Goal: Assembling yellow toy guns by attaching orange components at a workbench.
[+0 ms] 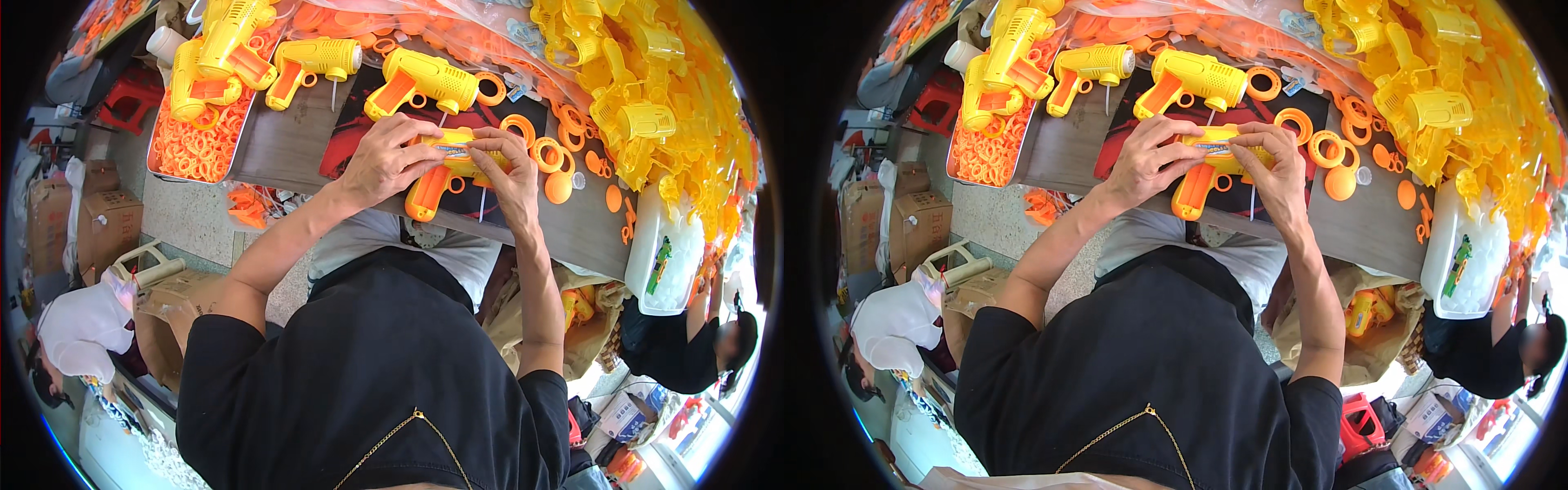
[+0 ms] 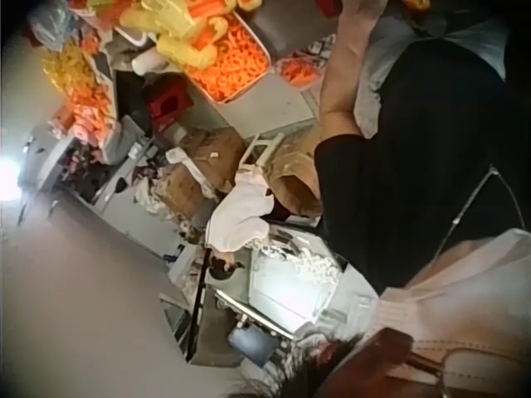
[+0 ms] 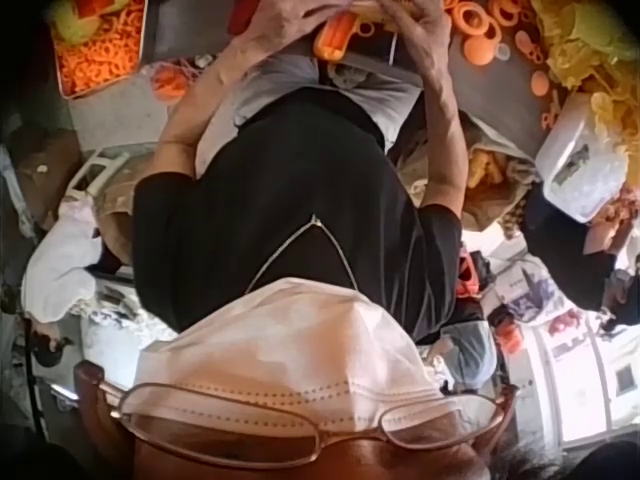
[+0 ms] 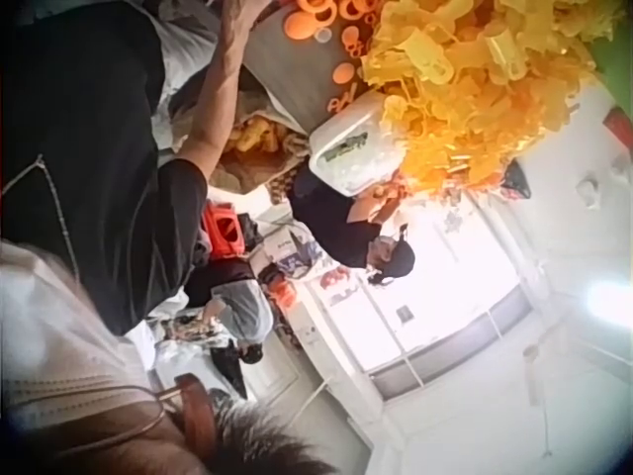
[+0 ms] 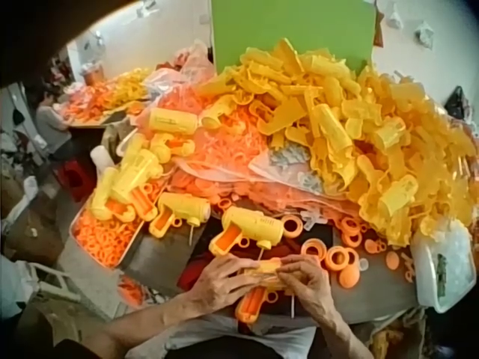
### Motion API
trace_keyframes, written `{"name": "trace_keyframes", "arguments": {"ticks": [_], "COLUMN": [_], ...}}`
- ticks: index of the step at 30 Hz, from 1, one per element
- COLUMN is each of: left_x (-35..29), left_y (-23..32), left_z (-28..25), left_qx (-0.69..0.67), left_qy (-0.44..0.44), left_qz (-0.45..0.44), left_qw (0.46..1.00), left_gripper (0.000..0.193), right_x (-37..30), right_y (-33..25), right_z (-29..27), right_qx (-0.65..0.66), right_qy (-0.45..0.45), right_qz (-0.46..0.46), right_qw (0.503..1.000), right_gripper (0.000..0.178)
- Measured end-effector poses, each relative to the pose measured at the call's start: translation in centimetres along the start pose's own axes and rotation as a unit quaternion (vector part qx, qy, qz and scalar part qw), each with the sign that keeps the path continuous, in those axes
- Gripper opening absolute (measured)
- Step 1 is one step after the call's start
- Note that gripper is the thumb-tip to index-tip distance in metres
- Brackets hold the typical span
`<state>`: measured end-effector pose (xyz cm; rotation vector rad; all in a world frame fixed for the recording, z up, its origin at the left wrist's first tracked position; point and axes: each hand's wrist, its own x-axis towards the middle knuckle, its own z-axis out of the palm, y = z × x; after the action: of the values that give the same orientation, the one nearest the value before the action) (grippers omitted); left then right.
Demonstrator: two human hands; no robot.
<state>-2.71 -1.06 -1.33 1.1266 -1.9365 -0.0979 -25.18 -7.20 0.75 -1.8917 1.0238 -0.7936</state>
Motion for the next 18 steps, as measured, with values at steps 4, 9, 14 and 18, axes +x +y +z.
{"name": "trace_keyframes", "arguments": {"ticks": [4, 9, 14, 18], "left_x": [0.4, 0.44, 0.74, 0.86], "left_y": [0.06, -0.19, -0.12, -0.18], "left_z": [-0.27, -0.18, -0.19, -0.47], "left_qx": [0.009, 0.009, -0.013, 0.003], "left_qy": [-0.017, -0.026, -0.025, -0.036], "left_qz": [0.009, 0.01, -0.005, 0.023], "left_qw": [1.0, 1.0, 1.0, 0.999], "left_gripper": [0.022, 0.023, 0.024, 0.024], "right_x": [-0.04, -0.18, -0.14, -0.14], "right_y": [0.06, 0.01, 0.27, 0.31], "right_z": [-0.01, -0.05, -0.04, -0.12], "right_qx": [0.042, 0.1, 0.112, 0.086], "right_qy": [0.003, 0.001, -0.001, -0.005], "right_qz": [0.013, 0.031, 0.046, 0.03], "right_qw": [0.999, 0.994, 0.993, 0.996], "right_gripper": [0.019, 0.018, 0.018, 0.018]}}
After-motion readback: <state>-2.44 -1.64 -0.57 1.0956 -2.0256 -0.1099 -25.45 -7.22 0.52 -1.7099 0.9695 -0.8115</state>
